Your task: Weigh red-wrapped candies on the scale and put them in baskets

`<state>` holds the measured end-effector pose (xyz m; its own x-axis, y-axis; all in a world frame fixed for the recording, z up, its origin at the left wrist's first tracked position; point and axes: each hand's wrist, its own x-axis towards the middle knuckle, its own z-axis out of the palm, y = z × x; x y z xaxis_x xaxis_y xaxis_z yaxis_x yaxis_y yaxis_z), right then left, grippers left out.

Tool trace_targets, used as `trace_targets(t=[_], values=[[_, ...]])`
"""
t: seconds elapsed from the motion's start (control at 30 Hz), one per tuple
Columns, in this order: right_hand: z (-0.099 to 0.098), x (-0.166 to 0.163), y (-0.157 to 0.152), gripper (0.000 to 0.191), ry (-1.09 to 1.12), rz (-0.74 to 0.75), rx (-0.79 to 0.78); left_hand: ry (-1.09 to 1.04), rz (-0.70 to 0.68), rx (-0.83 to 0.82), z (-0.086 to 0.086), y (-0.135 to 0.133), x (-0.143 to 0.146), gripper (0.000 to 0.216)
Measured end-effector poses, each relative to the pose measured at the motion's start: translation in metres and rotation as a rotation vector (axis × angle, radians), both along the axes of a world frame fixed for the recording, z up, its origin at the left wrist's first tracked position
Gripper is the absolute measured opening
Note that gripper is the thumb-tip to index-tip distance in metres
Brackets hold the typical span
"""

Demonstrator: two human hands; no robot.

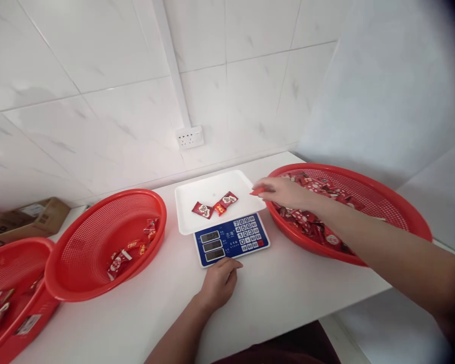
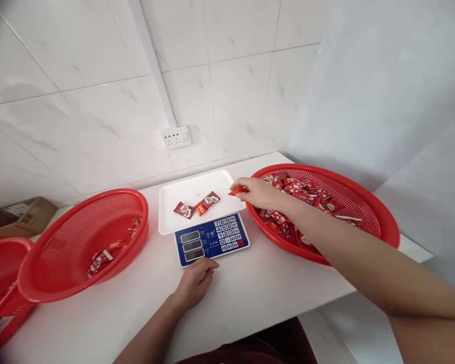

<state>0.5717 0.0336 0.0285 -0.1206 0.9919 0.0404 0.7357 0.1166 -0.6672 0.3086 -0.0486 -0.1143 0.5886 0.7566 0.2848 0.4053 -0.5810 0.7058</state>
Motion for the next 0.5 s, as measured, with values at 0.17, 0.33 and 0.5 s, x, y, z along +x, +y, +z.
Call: trace_targets(t=[0.17,0.33,0.5], values=[[-0.009,-0.057,0.039,0.041,0.055,0.182,0.017,-0.009,0.028,0.021,0.002,0.000,-0.002,0.026],[-0.009,-0.031,0.035,0.043,0.045,0.147,0.037,-0.016,0.022,0.035,0.003,0.000,-0.004,0.027],[-0.019,0.086,0.011,0.030,-0.229,-0.328,0.033,-0.035,0.029,0.054,0.001,0.001,-0.004,0.027]])
